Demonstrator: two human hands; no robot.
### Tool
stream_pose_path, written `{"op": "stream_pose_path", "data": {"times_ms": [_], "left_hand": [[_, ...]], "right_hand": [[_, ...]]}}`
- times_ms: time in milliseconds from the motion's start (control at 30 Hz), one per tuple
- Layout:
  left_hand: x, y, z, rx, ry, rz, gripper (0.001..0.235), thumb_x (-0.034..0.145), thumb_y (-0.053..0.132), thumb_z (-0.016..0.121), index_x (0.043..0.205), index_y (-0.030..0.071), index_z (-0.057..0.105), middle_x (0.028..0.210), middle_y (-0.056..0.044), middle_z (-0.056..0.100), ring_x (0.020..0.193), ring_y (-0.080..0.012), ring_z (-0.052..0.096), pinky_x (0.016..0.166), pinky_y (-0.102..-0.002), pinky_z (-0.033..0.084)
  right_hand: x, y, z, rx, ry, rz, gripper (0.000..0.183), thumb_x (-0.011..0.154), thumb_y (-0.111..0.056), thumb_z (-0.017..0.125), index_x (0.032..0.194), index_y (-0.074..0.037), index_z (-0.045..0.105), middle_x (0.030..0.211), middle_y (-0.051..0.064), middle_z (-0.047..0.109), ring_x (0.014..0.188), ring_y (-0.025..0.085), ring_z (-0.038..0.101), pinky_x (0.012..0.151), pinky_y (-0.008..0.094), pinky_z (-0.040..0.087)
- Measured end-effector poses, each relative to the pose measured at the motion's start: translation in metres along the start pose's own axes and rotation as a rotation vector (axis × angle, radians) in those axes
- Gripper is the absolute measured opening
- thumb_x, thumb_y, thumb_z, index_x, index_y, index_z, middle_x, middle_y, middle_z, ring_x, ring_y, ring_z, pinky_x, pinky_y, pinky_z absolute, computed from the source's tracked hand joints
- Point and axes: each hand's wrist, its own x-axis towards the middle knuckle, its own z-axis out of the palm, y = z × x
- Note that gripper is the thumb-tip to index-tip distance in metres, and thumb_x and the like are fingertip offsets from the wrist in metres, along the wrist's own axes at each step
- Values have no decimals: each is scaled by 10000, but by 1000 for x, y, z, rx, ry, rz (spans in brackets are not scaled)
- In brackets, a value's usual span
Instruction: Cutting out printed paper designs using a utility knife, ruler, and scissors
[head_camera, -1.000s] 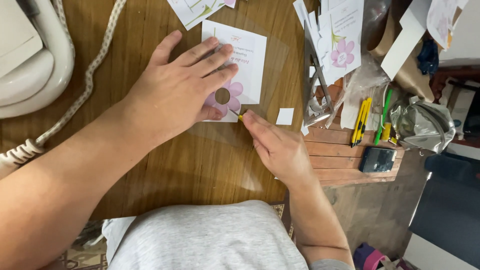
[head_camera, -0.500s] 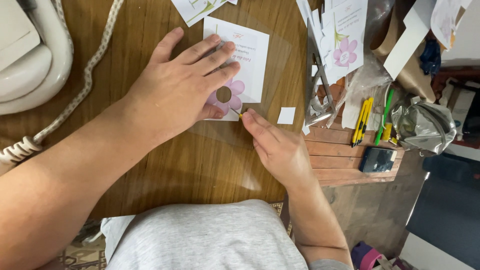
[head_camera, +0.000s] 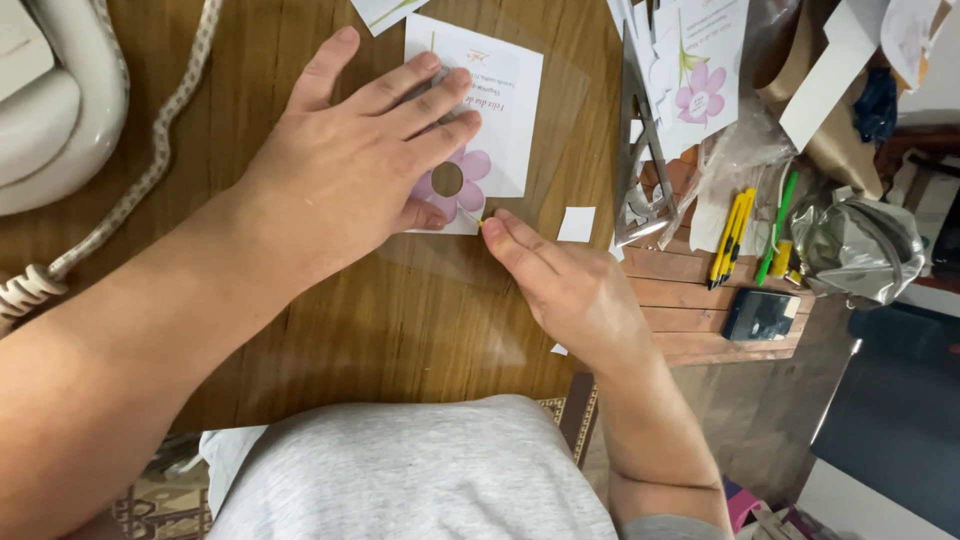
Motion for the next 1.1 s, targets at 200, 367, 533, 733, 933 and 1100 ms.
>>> {"op": "stream_pose_path", "data": {"times_ms": [200, 367, 533, 733, 933, 1100], "left_hand": [[4, 0, -5, -107, -18, -1, 771, 835, 684, 698, 1491, 280, 665, 1637, 73, 580, 1523, -145, 491, 1253, -538, 210], [3, 0, -3, -91, -31, -5, 786, 846, 720, 666, 1503, 289, 656, 1644, 81, 581, 1532, -137, 486, 1266, -529, 186], [3, 1, -5, -106, -33, -1, 784, 846, 710, 667, 1494, 269, 657, 1640, 68, 581, 1527, -144, 488, 1253, -547, 216], [4, 0, -6, -106, -71, -9, 779, 874, 706, 621, 1524, 275, 624, 1660, 67, 547, 1544, -150, 451, 1256, -545, 198], [3, 0, -4, -69, -27, 11, 815, 838, 730, 658, 1515, 275, 648, 1641, 74, 582, 1538, -142, 480, 1264, -534, 198], [3, 1, -2, -32, -74, 13, 825, 850, 760, 588, 1536, 303, 607, 1673, 89, 535, 1555, -137, 446, 1281, -538, 152]], "right_hand": [[1, 4, -3, -10, -46, -14, 472, 1018, 49, 556, 1453, -131, 590, 1463, 33, 654, 775, 172, 690, 620, 329, 571], [2, 4, -7, -31, -17, -26, 427, 1032, 53, 579, 1413, -133, 628, 1426, 28, 681, 741, 154, 668, 628, 303, 567], [-2, 11, -5, -27, -61, -40, 629, 895, 155, 527, 1443, -144, 607, 1461, 23, 660, 711, 169, 638, 612, 307, 563], [-1, 22, -11, -121, -81, -130, 713, 830, 168, 504, 1454, -161, 609, 1472, 35, 655, 640, 140, 583, 483, 291, 514], [0, 35, -18, -205, -17, -263, 591, 936, 184, 606, 1433, -137, 616, 1389, 30, 718, 586, 118, 507, 482, 271, 478], [-8, 38, -30, -174, 1, -224, 476, 989, 169, 628, 1371, -108, 691, 1381, 61, 722, 569, 111, 481, 501, 268, 489]]}}
